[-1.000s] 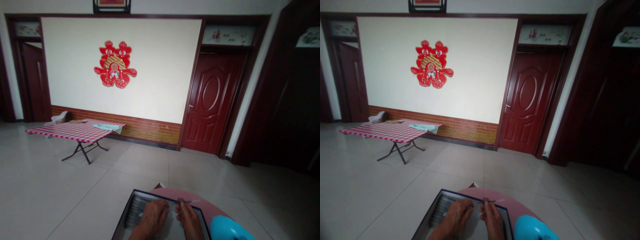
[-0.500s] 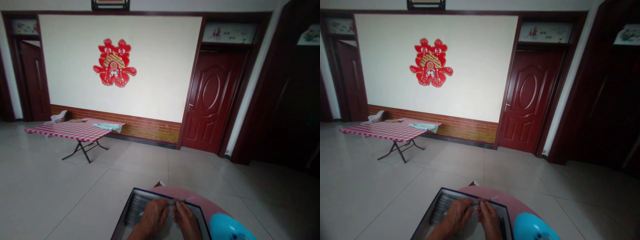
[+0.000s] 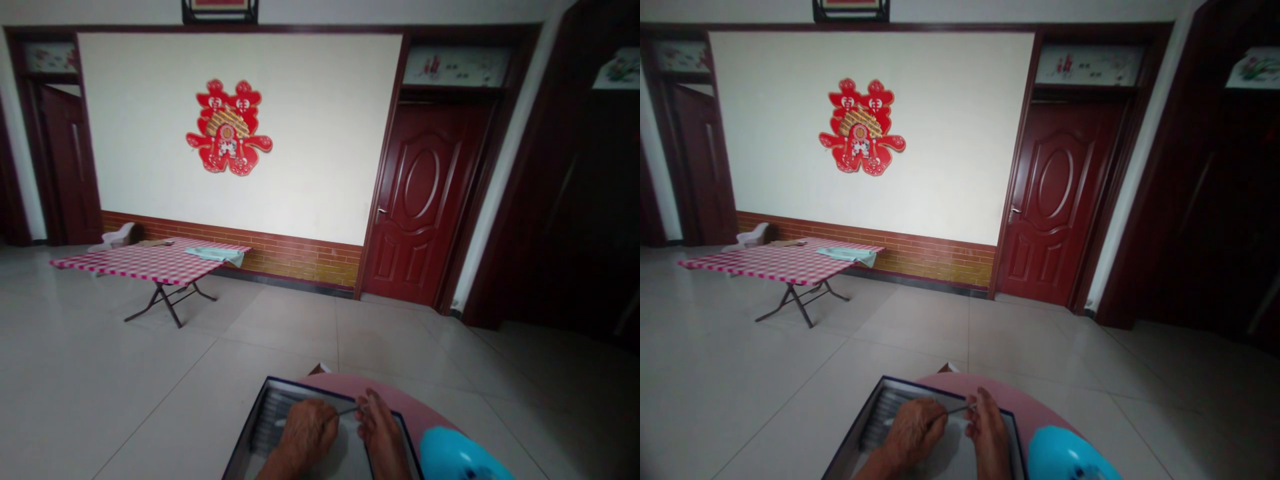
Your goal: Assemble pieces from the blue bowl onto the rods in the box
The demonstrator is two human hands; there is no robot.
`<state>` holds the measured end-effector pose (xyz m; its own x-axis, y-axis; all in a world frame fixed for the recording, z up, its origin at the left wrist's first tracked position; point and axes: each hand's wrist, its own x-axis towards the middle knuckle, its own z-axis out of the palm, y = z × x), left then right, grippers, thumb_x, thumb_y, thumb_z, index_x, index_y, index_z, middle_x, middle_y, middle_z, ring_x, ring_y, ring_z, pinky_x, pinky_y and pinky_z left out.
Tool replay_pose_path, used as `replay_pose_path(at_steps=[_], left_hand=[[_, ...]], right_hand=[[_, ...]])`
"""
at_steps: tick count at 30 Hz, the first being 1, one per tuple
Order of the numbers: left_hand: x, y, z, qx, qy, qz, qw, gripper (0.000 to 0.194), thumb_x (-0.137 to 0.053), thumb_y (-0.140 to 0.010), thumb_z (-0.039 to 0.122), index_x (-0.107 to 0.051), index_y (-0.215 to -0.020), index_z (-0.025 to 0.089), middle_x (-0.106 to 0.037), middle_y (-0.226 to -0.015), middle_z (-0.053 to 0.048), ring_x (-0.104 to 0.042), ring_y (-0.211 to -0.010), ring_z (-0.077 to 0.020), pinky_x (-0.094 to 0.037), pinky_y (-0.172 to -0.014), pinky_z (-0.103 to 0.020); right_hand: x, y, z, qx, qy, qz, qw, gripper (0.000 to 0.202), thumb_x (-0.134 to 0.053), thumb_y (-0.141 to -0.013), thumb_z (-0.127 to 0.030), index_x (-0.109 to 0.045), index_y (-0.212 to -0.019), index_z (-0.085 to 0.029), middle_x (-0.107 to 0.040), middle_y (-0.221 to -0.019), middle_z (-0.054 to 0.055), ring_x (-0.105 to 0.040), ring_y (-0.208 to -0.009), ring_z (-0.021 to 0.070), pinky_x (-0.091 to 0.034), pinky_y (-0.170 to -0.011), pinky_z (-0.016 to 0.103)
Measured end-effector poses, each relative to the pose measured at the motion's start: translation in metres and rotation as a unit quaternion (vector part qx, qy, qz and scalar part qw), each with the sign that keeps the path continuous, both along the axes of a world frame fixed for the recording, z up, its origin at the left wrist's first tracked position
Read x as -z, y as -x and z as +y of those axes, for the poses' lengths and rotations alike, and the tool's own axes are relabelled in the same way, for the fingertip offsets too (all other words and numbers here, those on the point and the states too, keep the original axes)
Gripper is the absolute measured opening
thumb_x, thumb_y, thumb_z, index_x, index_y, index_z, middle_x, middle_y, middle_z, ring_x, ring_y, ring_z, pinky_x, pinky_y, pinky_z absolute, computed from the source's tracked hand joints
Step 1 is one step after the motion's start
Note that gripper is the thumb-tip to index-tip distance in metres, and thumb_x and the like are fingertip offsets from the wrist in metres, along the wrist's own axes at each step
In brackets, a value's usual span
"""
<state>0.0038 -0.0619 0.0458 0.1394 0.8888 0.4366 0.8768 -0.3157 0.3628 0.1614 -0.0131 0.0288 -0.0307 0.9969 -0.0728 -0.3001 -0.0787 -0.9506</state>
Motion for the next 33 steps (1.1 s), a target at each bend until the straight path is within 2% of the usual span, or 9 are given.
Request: replay_pose_path(at_steps=[3,6,9,12,14,17,24,29,33], left_hand=[[0.002,0.000,0.000,0.006,0.002,0.012,1.000,0.027,-0.044,-0.088,0.025,-0.067,-0.074,0.020,-0.067,-0.070,-0.006,-0.064,-0.070,-0.0200,-0.043,-0.063,-0.025],[0.009,0.000,0.002,0.014,-0.012,0.008,1.000,0.025,-0.045,-0.087,0.025,-0.066,-0.098,0.021,-0.068,-0.083,-0.007,-0.064,-0.079,-0.0219,-0.047,-0.069,-0.028],[0.017,0.002,0.004,0.035,-0.047,-0.006,0.998,0.035,-0.041,-0.086,0.019,-0.057,-0.117,0.020,-0.067,-0.098,-0.009,-0.063,-0.089,-0.0219,-0.050,-0.078,-0.031],[0.024,0.002,0.004,0.055,-0.074,-0.033,0.995,0.043,-0.037,-0.086,0.015,-0.045,-0.129,0.019,-0.064,-0.111,-0.011,-0.061,-0.099,-0.0213,-0.049,-0.086,-0.032],[0.026,0.002,0.004,0.047,-0.073,-0.048,0.995,0.042,-0.037,-0.087,0.014,-0.044,-0.128,0.017,-0.064,-0.110,-0.012,-0.061,-0.099,-0.0218,-0.050,-0.086,-0.034],[0.027,-0.001,0.004,0.036,-0.052,-0.066,0.996,0.033,-0.038,-0.087,0.015,-0.051,-0.117,0.018,-0.066,-0.105,-0.010,-0.062,-0.096,-0.0218,-0.051,-0.084,-0.034],[0.029,-0.001,0.005,0.025,-0.034,-0.071,0.997,0.025,-0.041,-0.085,0.016,-0.056,-0.104,0.019,-0.067,-0.099,-0.009,-0.063,-0.092,-0.0225,-0.052,-0.081,-0.034],[0.034,0.002,0.008,-0.007,-0.036,-0.061,0.998,0.028,-0.041,-0.085,0.016,-0.057,-0.108,0.018,-0.067,-0.099,-0.011,-0.064,-0.092,-0.0235,-0.052,-0.081,-0.036],[0.036,0.003,0.010,-0.006,-0.050,-0.066,0.997,0.030,-0.040,-0.086,0.016,-0.057,-0.111,0.019,-0.069,-0.097,-0.010,-0.065,-0.088,-0.0229,-0.053,-0.079,-0.035]], right_hand=[[0.001,-0.007,0.004,0.028,0.001,0.028,0.999,0.053,-0.065,-0.063,-0.060,-0.059,-0.100,-0.021,-0.069,-0.101,0.008,-0.066,-0.085,0.0226,-0.052,-0.068,0.030],[0.001,-0.008,0.004,0.018,0.007,0.047,0.999,0.053,-0.070,-0.058,-0.059,-0.060,-0.094,-0.021,-0.071,-0.097,0.008,-0.067,-0.087,0.0240,-0.053,-0.071,0.032],[0.002,-0.004,0.002,0.002,0.017,0.054,0.998,0.055,-0.075,-0.054,-0.057,-0.062,-0.091,-0.018,-0.071,-0.093,0.008,-0.067,-0.087,0.0243,-0.053,-0.068,0.031],[0.002,-0.001,-0.002,-0.014,0.025,0.028,0.999,0.053,-0.075,-0.055,-0.057,-0.065,-0.088,-0.016,-0.071,-0.087,0.008,-0.066,-0.084,0.0236,-0.052,-0.065,0.029],[0.002,0.001,-0.004,-0.025,0.020,-0.013,0.999,0.051,-0.074,-0.056,-0.057,-0.066,-0.088,-0.017,-0.071,-0.083,0.007,-0.066,-0.082,0.0230,-0.051,-0.062,0.028],[0.001,0.003,-0.005,-0.040,-0.005,-0.092,0.995,0.048,-0.071,-0.059,-0.056,-0.069,-0.087,-0.017,-0.071,-0.078,0.005,-0.065,-0.078,0.0227,-0.050,-0.060,0.027],[0.003,0.010,-0.007,-0.070,-0.094,-0.223,0.968,0.043,-0.058,-0.068,-0.054,-0.073,-0.083,-0.017,-0.070,-0.069,0.006,-0.064,-0.067,0.0225,-0.049,-0.055,0.028],[0.005,0.010,-0.010,-0.067,-0.195,-0.248,0.947,0.038,-0.055,-0.071,-0.045,-0.074,-0.090,-0.019,-0.073,-0.092,0.011,-0.066,-0.083,0.0259,-0.054,-0.070,0.032],[0.005,0.010,-0.010,-0.073,-0.233,-0.254,0.936,0.033,-0.053,-0.073,-0.038,-0.074,-0.090,-0.020,-0.073,-0.094,0.011,-0.066,-0.089,0.0261,-0.053,-0.080,0.035]])
